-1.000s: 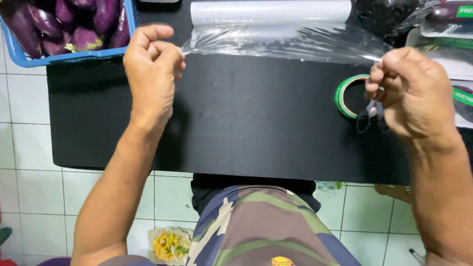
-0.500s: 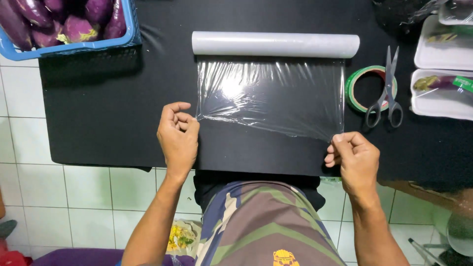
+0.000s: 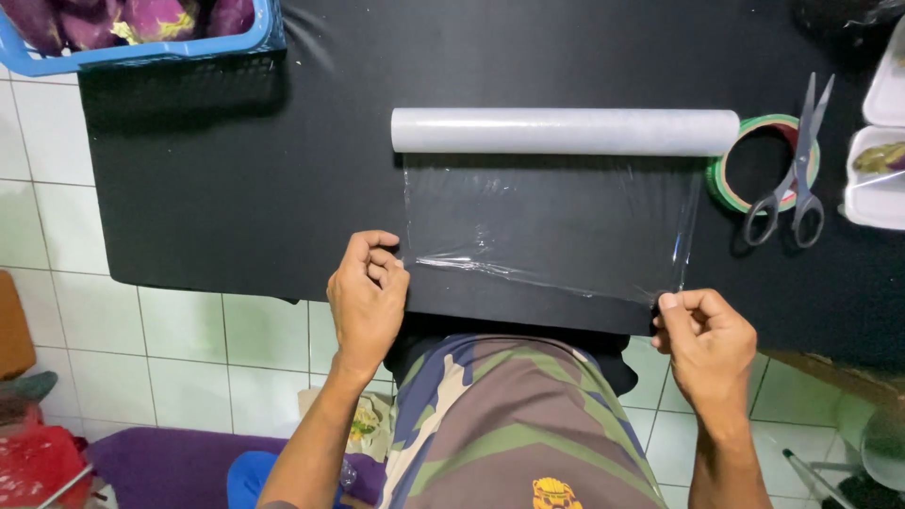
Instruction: The person prepares an eggplant for packaging by wrapping it in plastic film on a foam tray using tape and shears.
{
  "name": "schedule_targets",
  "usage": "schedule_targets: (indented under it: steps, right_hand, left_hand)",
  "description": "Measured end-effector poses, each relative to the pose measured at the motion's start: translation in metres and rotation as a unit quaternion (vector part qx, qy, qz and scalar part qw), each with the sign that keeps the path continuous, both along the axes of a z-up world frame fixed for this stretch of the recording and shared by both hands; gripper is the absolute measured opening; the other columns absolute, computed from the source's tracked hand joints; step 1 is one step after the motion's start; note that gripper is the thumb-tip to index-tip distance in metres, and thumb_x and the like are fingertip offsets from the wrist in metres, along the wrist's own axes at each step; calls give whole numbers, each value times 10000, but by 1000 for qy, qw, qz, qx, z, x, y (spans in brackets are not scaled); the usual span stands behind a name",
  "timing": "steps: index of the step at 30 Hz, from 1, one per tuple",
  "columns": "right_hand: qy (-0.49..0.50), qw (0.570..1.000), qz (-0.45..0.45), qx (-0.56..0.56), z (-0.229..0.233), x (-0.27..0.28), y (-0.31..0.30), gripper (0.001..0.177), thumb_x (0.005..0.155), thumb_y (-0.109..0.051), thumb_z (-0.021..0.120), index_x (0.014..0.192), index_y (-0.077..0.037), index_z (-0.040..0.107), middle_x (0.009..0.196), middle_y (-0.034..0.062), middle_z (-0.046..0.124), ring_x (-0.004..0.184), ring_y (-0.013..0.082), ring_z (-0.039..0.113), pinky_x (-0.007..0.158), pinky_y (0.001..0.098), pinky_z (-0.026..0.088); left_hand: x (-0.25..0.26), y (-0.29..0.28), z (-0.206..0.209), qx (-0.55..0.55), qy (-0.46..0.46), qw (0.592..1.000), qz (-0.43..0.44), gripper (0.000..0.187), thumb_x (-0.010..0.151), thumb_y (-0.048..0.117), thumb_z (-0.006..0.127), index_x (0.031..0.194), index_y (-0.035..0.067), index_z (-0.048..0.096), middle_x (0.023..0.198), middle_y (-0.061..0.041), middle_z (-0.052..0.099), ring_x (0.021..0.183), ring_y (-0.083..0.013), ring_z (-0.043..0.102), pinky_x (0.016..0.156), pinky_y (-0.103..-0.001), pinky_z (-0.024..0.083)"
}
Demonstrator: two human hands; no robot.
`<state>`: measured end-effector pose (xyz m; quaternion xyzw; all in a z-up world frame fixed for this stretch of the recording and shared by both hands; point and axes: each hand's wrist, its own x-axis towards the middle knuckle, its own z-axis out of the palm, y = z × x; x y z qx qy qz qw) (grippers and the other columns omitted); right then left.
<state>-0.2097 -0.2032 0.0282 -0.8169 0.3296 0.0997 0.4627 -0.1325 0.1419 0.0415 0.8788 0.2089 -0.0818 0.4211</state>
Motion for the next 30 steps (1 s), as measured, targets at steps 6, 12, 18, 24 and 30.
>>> schedule_targets:
  steps: [6, 12, 18, 24, 30]
  right_hand:
    - [6, 1000, 15, -12, 1, -4, -1, 205, 1065, -152, 676, 899, -31, 669, 714, 78, 651, 586, 148, 636, 594, 269, 534]
    - [19, 1000, 0, 17, 2, -3, -5, 192, 1058, -150, 681, 907, -32, 677, 743, 87, 666, 592, 155, 646, 610, 272, 552]
    - [7, 1000, 7, 19, -2, -4, -8, 179, 1056, -138, 678, 916, -27, 676, 748, 88, 667, 588, 152, 642, 620, 277, 553]
    - [9, 1000, 14, 4, -1, -7, -7, 197, 1067, -152, 682, 909, -35, 677, 745, 76, 665, 601, 153, 656, 630, 276, 549]
    - [11, 999, 32, -8, 0, -11, -3, 216, 1052, -161, 678, 871, -45, 666, 689, 61, 642, 589, 141, 643, 617, 266, 538]
  left_hand:
    - [-10, 1, -4, 34, -63, 995, -64, 229, 847, 30, 538, 985, 120, 697, 765, 54, 594, 630, -106, 518, 645, -287, 450]
    - [-10, 3, -2, -10, -89, 994, -63, 362, 882, -26, 543, 1109, 124, 781, 808, 20, 580, 637, -75, 469, 560, -226, 391]
    - [-12, 15, -14, 35, -157, 974, -162, 382, 838, -44, 539, 1049, 117, 814, 791, -5, 582, 684, -126, 551, 594, -280, 451]
    - [-15, 14, -17, 46, -196, 964, -171, 286, 826, -83, 565, 901, 88, 782, 779, -14, 619, 687, -143, 555, 576, -289, 433]
    - [-20, 14, -18, 65, -230, 955, -175, 236, 814, -90, 554, 800, 64, 732, 759, -32, 614, 684, -176, 549, 611, -311, 438]
